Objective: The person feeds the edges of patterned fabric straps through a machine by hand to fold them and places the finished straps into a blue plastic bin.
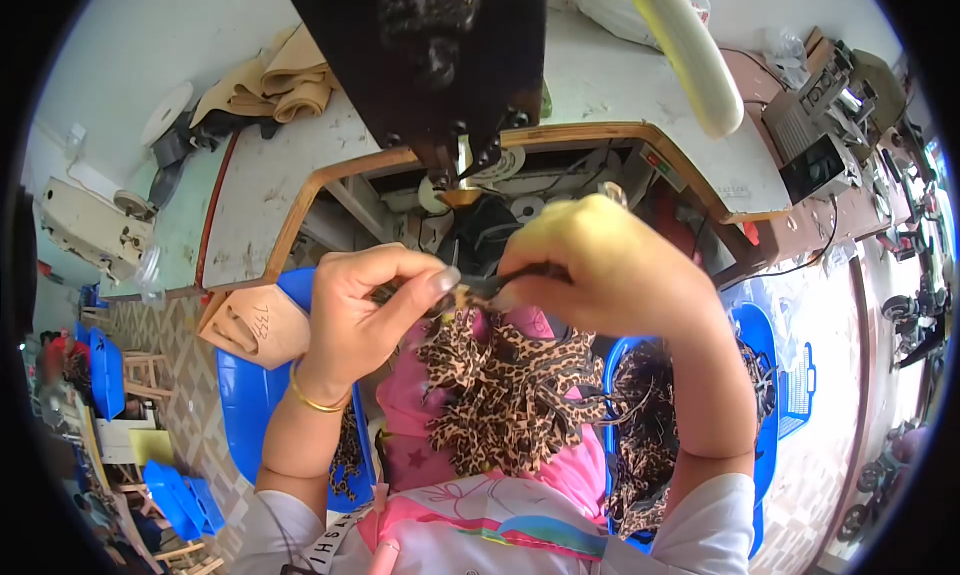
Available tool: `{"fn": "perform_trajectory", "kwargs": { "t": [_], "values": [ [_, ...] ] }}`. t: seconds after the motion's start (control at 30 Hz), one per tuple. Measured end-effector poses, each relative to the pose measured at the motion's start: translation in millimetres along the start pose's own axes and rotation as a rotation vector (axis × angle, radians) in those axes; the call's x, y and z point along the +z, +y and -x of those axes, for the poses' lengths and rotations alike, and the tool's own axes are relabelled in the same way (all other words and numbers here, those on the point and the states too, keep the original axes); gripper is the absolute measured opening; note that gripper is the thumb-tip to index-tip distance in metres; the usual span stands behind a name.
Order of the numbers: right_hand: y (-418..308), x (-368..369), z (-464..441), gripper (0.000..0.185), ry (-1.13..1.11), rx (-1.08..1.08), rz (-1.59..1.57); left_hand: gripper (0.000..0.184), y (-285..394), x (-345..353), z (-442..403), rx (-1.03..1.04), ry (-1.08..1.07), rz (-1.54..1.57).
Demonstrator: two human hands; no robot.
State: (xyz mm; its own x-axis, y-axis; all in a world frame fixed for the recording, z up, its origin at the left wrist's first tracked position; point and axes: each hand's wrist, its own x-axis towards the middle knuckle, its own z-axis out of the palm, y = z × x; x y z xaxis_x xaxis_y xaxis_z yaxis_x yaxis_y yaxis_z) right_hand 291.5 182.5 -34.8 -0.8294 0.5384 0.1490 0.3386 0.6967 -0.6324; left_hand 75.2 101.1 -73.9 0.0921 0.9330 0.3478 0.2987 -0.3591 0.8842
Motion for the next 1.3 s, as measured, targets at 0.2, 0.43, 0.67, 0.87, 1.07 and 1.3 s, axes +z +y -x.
{"fn": "perform_trajectory", "kwargs": {
  "t": [0.2, 0.43, 0.67, 0.87, 1.07, 1.3],
  "values": [
    [16.5, -41.5, -30.8, 0.017, -0.099, 0.153, -0.136, 0.016, -15.4, 20.9, -20.4, -0.196, 0.075, 0.149],
    [53.1, -36.3, -49.9, 0.016, -0.031, 0.046, -0.402, 0.021, -11.1, 28.5, -27.3, -0.201, 0.172, 0.227],
    [53.3, -44.2, -57.6, 0.016, -0.081, -0.015, -0.373, 0.017, -21.4, 34.4, -21.7, -0.058, 0.353, 0.203],
    [38.4, -37.5, -58.7, 0.018, -0.003, -0.038, -0.354, 0.014, -23.9, 17.6, -13.5, -0.060, 0.451, 0.255],
    [25.3, -20.7, -50.5, 0.026, 0.117, -0.002, -0.339, 0.005, -32.1, 22.3, -19.5, 0.000, 0.325, 0.323],
    [35.5, -48.5, -46.1, 0.033, 0.232, -0.144, 0.307, 0.004, -29.3, 15.6, -22.6, -0.006, 0.373, 0.316]
  ]
}}
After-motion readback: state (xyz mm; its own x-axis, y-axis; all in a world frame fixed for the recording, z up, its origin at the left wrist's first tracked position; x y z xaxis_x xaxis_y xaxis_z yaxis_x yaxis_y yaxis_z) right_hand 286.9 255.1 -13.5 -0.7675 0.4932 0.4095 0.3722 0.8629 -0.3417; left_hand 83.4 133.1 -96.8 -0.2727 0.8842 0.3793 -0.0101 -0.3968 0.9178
